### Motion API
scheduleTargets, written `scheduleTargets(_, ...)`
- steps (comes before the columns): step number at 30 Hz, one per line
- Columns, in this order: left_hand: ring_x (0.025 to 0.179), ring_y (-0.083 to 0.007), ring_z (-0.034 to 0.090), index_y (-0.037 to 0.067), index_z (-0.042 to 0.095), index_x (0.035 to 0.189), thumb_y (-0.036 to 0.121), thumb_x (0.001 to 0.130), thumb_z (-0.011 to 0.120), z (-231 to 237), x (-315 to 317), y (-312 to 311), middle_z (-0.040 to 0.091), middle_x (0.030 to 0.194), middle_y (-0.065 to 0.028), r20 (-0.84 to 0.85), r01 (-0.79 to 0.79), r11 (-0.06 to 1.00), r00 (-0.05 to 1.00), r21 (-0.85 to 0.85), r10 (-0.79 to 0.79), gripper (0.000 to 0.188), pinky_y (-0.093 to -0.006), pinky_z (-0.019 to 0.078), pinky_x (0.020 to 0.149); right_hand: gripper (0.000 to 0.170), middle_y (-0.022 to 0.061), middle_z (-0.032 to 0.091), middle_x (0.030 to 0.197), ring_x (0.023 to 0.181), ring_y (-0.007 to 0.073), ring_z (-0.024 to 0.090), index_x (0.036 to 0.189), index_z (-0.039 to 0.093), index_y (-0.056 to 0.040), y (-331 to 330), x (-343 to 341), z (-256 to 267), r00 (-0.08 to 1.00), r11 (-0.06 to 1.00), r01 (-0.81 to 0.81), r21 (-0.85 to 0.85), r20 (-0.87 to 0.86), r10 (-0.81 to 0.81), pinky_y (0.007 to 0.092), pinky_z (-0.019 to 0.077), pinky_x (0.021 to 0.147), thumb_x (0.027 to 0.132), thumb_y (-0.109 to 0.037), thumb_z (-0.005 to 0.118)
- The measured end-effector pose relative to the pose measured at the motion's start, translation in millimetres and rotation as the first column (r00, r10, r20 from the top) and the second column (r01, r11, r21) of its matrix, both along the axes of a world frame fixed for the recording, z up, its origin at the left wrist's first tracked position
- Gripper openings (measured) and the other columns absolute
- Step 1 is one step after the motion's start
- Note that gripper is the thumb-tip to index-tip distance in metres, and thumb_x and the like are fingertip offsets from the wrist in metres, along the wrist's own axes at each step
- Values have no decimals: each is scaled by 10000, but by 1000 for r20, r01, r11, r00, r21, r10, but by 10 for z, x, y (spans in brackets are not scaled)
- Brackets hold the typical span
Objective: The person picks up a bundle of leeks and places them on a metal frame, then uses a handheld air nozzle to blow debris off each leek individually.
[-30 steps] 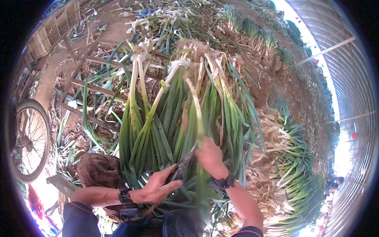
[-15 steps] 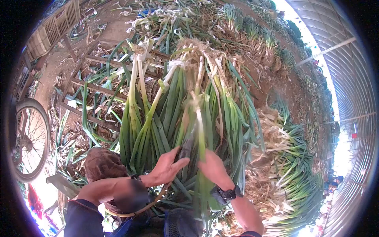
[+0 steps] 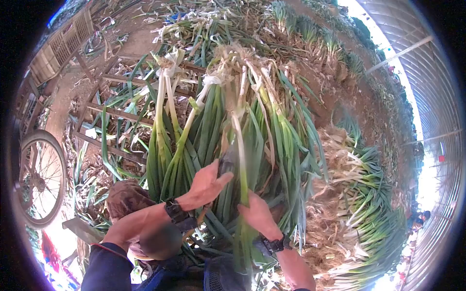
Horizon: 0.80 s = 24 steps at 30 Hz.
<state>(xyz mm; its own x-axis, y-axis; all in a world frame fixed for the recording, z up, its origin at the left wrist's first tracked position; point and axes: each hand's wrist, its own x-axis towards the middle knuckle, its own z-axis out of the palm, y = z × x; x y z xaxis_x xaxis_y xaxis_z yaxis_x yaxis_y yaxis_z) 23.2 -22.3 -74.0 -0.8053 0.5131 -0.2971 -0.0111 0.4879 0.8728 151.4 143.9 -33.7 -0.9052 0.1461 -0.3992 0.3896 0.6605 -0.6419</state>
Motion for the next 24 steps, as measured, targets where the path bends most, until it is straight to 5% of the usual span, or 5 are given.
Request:
scheduleTargets(7, 1000, -486, 652, -48, 568, 1099, 391, 945, 623, 33, -209, -69, 680, 992, -304, -8, 19, 998, 1000, 63, -18, 468, -529, 494, 879, 507, 296, 684, 1011, 960, 429, 689, 1324, 567, 23, -16, -66, 151, 998, 1000, 25, -2, 63, -25, 442, 537, 837, 863, -152, 685)
scheduleTargets(13, 786, -264, 615, -20, 589, 1087, 370, 976, 602, 83, -522, -298, 649, 870, -172, 15, -6, 998, 1000, 60, 5, 406, -421, 502, 772, 546, 252, 694, 1167, 1069, 312, 685, 1359, 539, 78, -215, -384, 587, 987, 976, 126, -179, -80, -142, 387, 512, 945, 908, -190, 688)
scheduleTargets(17, 730, -136, 575, -18, 617, 1266, 339, 998, 625, 497, -687, -830, 634, 862, -22, 48, -418, 842, 902, 341, 429, 446, -313, 498, 632, 504, 183, 681, 962, 822, 195, 651, 1369, 511, 74, -929, -1203, 891, 948, 934, -16, -357, -302, -99, 373, 525, 725, 946, -166, 641)
scheduleTargets(20, 695, -91, 522, 16, 614, 1247, 275, 998, 615, 578, -865, -1164, 606, 844, -12, -41, -571, 726, 775, 384, 630, 359, -262, 424, 578, 431, 264, 674, 1030, 896, 353, 668, 1273, 542, 84, -1327, -1815, 439, 915, 921, 47, -387, -354, -195, 444, 525, 804, 951, -181, 647)
scheduleTargets(24, 851, -116, 588, -29, 539, 1401, 264, 991, 627, 665, -780, -1179, 656, 979, -71, -65, -504, 800, 832, 326, 550, 512, -275, 500, 726, 385, 276, 631, 1115, 1081, 414, 606, 1224, 632, 32, -1203, -1979, -92, 811, 985, -117, 125, -561, 167, 485, 489, 974, 951, -234, 679)
